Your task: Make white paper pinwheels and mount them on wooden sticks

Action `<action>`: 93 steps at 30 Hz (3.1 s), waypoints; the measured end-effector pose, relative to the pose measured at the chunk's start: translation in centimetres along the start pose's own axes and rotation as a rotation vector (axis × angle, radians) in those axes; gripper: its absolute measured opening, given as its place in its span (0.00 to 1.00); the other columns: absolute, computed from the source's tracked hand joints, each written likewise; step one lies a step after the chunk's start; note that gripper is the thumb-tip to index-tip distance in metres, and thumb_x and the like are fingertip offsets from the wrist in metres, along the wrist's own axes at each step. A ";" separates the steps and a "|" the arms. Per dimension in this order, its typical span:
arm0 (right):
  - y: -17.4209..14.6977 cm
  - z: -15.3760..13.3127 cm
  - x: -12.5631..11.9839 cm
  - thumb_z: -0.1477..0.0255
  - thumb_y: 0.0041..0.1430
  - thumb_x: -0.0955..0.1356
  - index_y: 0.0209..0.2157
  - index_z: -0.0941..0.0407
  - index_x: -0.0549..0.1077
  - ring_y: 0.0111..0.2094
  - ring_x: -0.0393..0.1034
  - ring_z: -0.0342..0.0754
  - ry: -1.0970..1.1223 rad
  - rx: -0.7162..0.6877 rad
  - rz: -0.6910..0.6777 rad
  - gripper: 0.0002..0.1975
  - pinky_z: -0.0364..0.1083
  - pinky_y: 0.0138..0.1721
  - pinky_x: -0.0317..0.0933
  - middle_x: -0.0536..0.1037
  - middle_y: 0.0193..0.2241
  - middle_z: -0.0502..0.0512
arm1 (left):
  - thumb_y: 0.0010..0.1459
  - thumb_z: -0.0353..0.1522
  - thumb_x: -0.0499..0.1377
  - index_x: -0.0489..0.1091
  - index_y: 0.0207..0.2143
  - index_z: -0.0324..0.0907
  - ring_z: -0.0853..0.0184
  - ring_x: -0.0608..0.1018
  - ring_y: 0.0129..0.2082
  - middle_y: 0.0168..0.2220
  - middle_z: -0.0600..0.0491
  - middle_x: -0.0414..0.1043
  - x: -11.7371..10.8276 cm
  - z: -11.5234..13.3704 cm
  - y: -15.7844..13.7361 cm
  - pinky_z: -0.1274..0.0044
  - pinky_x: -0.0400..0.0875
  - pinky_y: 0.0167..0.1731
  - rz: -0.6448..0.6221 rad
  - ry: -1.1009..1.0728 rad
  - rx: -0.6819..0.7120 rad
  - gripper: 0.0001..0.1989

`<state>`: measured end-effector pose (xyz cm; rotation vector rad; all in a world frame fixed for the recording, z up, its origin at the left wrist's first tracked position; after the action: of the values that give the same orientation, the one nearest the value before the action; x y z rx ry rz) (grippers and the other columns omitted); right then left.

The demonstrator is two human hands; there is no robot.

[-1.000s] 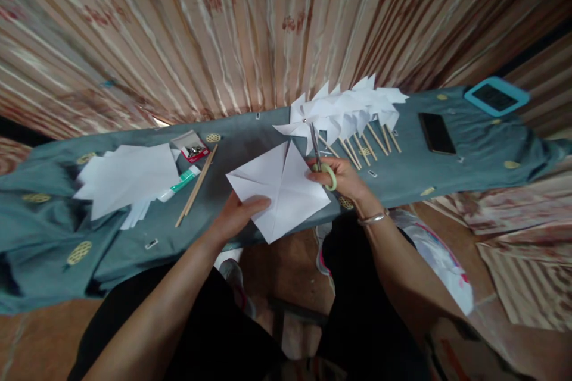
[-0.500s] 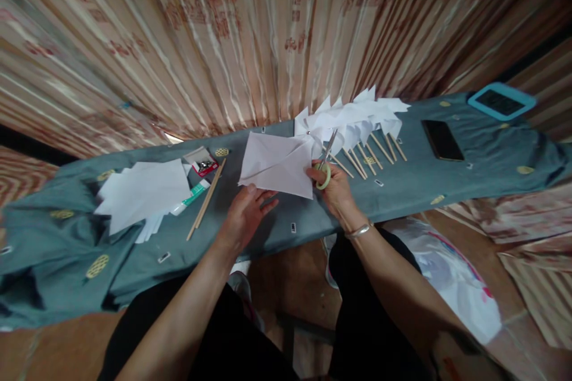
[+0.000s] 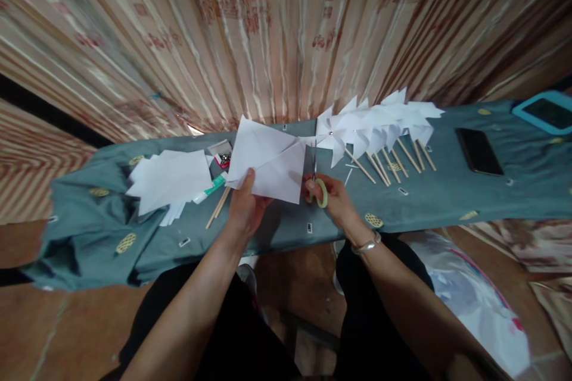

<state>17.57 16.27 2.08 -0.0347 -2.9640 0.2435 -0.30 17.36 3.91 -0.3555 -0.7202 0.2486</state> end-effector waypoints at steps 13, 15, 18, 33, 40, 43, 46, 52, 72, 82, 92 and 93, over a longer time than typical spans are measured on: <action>-3.9 1.5 3.2 0.43 0.50 0.70 0.42 0.59 0.75 0.29 0.68 0.44 -0.237 0.128 -0.606 0.33 0.44 0.31 0.60 0.79 0.31 0.56 | 0.67 0.31 0.54 0.72 0.53 0.44 0.63 0.81 0.48 0.51 0.49 0.78 -1.1 3.8 0.6 0.71 0.78 0.48 0.060 -0.014 0.160 0.14; -3.8 1.5 3.4 0.42 0.49 0.71 0.41 0.59 0.75 0.28 0.67 0.44 -0.247 0.146 -0.588 0.34 0.44 0.31 0.60 0.79 0.31 0.56 | 0.67 0.31 0.54 0.72 0.52 0.45 0.62 0.80 0.49 0.51 0.49 0.78 -1.1 3.7 0.6 0.70 0.77 0.49 0.051 -0.008 0.160 0.13; -3.6 1.4 3.5 0.41 0.46 0.71 0.41 0.58 0.75 0.27 0.66 0.44 -0.243 0.162 -0.568 0.35 0.43 0.29 0.59 0.79 0.29 0.55 | 0.67 0.31 0.54 0.72 0.52 0.45 0.63 0.80 0.48 0.50 0.50 0.78 -1.1 3.5 0.5 0.69 0.77 0.50 0.052 0.007 0.152 0.13; -3.4 1.7 3.5 0.38 0.44 0.70 0.41 0.59 0.75 0.27 0.66 0.43 -0.254 0.174 -0.550 0.38 0.42 0.28 0.59 0.80 0.28 0.55 | 0.68 0.32 0.54 0.73 0.49 0.46 0.63 0.80 0.49 0.48 0.52 0.78 -0.6 3.0 0.0 0.71 0.77 0.50 0.059 0.022 0.133 0.11; -3.4 1.7 3.5 0.41 0.48 0.70 0.41 0.59 0.75 0.27 0.67 0.43 -0.245 0.154 -0.565 0.35 0.42 0.27 0.59 0.80 0.29 0.55 | 0.68 0.33 0.54 0.72 0.51 0.47 0.63 0.78 0.52 0.50 0.53 0.78 -0.7 3.0 0.0 0.70 0.77 0.50 0.066 0.037 0.151 0.12; -3.4 1.7 3.6 0.41 0.47 0.71 0.40 0.58 0.75 0.27 0.67 0.43 -0.249 0.155 -0.567 0.34 0.42 0.27 0.59 0.79 0.29 0.55 | 0.68 0.33 0.54 0.71 0.52 0.49 0.62 0.77 0.55 0.52 0.52 0.77 -0.6 3.1 0.1 0.69 0.77 0.51 0.049 0.039 0.158 0.13; -3.4 1.6 3.6 0.41 0.48 0.70 0.40 0.58 0.75 0.27 0.67 0.43 -0.256 0.150 -0.563 0.34 0.42 0.27 0.59 0.79 0.29 0.55 | 0.68 0.33 0.54 0.71 0.53 0.47 0.60 0.76 0.56 0.54 0.50 0.76 -0.6 3.1 0.1 0.67 0.76 0.52 0.031 0.032 0.172 0.14; -3.4 1.5 3.7 0.42 0.49 0.70 0.39 0.58 0.75 0.27 0.68 0.43 -0.269 0.149 -0.563 0.32 0.42 0.28 0.61 0.79 0.29 0.55 | 0.67 0.33 0.55 0.71 0.53 0.49 0.59 0.74 0.59 0.55 0.51 0.75 -0.7 3.1 0.0 0.65 0.76 0.52 0.046 0.023 0.164 0.14; -3.2 1.7 3.7 0.44 0.48 0.72 0.37 0.58 0.75 0.24 0.66 0.42 -0.261 0.144 -0.522 0.30 0.42 0.26 0.60 0.78 0.25 0.53 | 0.67 0.32 0.55 0.71 0.53 0.48 0.62 0.79 0.53 0.53 0.50 0.77 -0.6 3.0 -0.2 0.71 0.77 0.50 0.042 0.010 0.161 0.14; -3.2 1.9 3.6 0.45 0.38 0.76 0.33 0.59 0.76 0.21 0.64 0.39 -0.149 0.233 -0.486 0.32 0.41 0.23 0.57 0.76 0.22 0.49 | 0.67 0.33 0.55 0.74 0.48 0.46 0.60 0.78 0.54 0.49 0.50 0.78 -0.8 3.1 -0.1 0.69 0.78 0.49 0.049 0.028 0.166 0.11; -3.2 1.8 3.6 0.50 0.40 0.78 0.33 0.58 0.77 0.22 0.67 0.41 -0.174 0.255 -0.468 0.27 0.42 0.24 0.60 0.73 0.21 0.47 | 0.67 0.33 0.56 0.72 0.51 0.47 0.63 0.80 0.50 0.54 0.51 0.77 -1.1 3.2 0.0 0.74 0.78 0.47 0.050 0.046 0.166 0.12; -3.2 1.8 3.6 0.50 0.40 0.78 0.33 0.58 0.77 0.22 0.67 0.41 -0.179 0.259 -0.464 0.27 0.42 0.24 0.60 0.74 0.21 0.47 | 0.66 0.33 0.56 0.72 0.51 0.47 0.63 0.79 0.51 0.53 0.51 0.77 -1.1 3.2 0.0 0.73 0.78 0.47 0.053 0.041 0.168 0.12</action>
<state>13.68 12.93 1.42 0.7292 -2.9727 0.5829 -3.26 17.75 5.47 -0.2192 -0.6449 0.3486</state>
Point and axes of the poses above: each hand's wrist, its own y-axis towards the middle knuckle, its own x-axis out of the palm, z = x × y, the point moved 6 cm from there along y, towards the middle knuckle
